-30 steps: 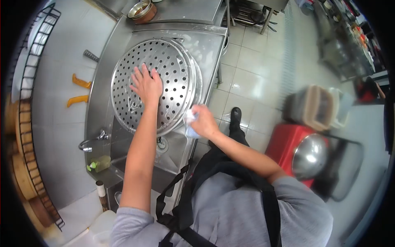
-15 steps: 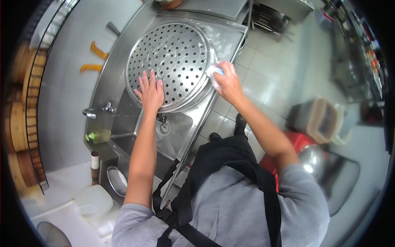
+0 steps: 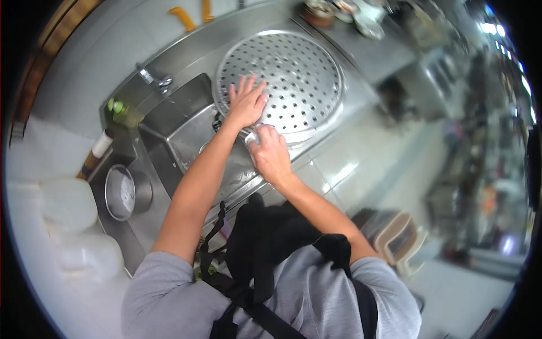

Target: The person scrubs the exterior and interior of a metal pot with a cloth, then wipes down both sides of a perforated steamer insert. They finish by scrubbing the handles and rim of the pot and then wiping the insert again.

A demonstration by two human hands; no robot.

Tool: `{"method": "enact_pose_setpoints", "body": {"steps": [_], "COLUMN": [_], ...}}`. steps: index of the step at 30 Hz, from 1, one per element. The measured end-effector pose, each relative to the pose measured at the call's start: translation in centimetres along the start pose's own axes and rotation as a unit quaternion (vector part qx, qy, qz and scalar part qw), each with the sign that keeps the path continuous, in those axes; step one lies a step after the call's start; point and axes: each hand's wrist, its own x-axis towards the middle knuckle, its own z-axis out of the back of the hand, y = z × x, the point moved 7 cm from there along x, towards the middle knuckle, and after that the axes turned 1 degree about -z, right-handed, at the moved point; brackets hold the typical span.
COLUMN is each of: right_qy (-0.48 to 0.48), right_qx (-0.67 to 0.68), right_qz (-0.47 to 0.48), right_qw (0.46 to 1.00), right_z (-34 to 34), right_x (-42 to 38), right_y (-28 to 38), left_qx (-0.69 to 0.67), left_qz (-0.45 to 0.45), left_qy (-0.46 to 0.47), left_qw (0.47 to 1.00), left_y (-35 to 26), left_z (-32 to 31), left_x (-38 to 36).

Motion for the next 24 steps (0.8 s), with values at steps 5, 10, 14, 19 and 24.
{"method": "enact_pose_setpoints", "body": {"steps": [5, 10, 14, 19, 24], "right_qy": [-0.106, 0.068, 0.128, 0.243, 0.273], "right_qx": [0.172, 0.380, 0.397, 0.263, 0.136], "right_qz": [-0.130, -0.012, -0.063, 0.090, 0.234], "right_qw": [0.971, 0.922, 0.907, 0.929, 0.923], "right_z": [4.3, 2.8, 2.4, 2.8, 1.1], "right_x": [2.4, 4.5, 5.4, 6.1, 3.1], "right_y": [-3.2, -0.4, -5.8, -10.3, -10.2], "left_qx": [-0.403, -0.390, -0.668, -0.737, -0.698], "left_qz": [0.108, 0.131, 0.263, 0.320, 0.331], "left_qy": [-0.292, -0.341, -0.308, -0.348, -0.452], "left_qw": [0.861, 0.845, 0.624, 0.483, 0.445], "left_y": [2.1, -3.8, -2.3, -5.9, -9.5], "left_z": [6.9, 5.2, 0.5, -4.8, -8.9], "left_x": [-10.1, -15.2, -17.0, -18.2, -17.2]}}
